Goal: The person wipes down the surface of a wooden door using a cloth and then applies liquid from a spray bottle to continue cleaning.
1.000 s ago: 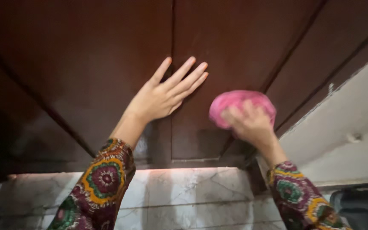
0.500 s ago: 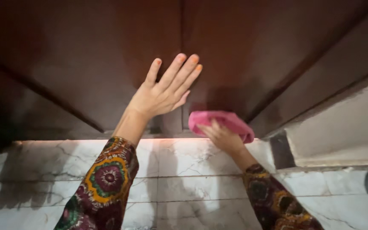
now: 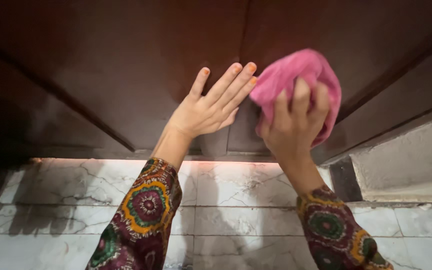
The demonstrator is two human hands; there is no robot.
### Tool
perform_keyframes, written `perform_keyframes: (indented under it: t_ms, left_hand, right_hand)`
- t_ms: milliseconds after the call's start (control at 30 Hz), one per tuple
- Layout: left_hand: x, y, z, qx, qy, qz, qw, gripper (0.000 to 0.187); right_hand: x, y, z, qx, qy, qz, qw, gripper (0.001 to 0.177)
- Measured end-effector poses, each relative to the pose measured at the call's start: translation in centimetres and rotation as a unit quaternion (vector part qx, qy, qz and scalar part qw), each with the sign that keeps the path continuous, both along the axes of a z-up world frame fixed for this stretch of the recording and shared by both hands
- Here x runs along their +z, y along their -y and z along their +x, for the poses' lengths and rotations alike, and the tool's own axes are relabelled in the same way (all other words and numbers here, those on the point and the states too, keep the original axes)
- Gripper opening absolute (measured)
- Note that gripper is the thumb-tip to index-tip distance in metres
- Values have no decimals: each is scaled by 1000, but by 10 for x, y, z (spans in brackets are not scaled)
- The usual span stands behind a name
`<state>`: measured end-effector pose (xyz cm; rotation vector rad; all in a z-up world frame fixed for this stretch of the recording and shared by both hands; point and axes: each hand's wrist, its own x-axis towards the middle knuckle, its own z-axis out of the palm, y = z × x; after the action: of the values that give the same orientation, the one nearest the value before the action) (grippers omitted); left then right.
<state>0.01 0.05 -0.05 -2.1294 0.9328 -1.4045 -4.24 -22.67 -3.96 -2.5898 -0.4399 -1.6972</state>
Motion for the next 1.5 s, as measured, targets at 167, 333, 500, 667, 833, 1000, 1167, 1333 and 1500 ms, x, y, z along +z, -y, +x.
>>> perform_keyframes:
  t_ms: [167, 333, 500, 667, 833, 1000, 1167, 1333, 1500]
  left_hand:
    - [0, 0, 4, -37, -18, -14, 999, 66]
    - [-1, 0, 3, -13, 5, -8, 1000, 63]
    - [-2, 1, 3, 1, -7, -6, 1000, 70]
    - [-5, 3, 6, -4, 0, -12, 1000, 70]
    - [-6, 3, 5, 7, 18, -5, 1000, 71]
    - [-8, 3, 7, -7, 25, -11, 1000, 69]
    - [-7, 2, 6, 5, 25, -10, 1000, 69]
    - [-6, 3, 6, 1, 22, -11, 1000, 69]
    - [-8, 2, 6, 1, 6, -12, 1000, 69]
  right_hand:
    - [-35, -17, 12, -42, 62, -114, 991, 24]
    - [-112, 5, 2, 46, -52, -168, 983, 43]
    - [-111, 29, -2, 103, -115, -260, 953, 55]
    - [-37, 28, 0, 24, -9, -156, 987, 35]
    - [-12, 4, 2, -19, 21, -72, 997, 31]
    - [-73, 2, 0, 32, 12, -124, 992, 41]
    - [-117, 23, 1, 60, -86, -232, 967, 54]
    - [-94, 35, -2, 61, -66, -226, 970, 48]
    - [-41, 32, 1, -13, -6, -56, 998, 39]
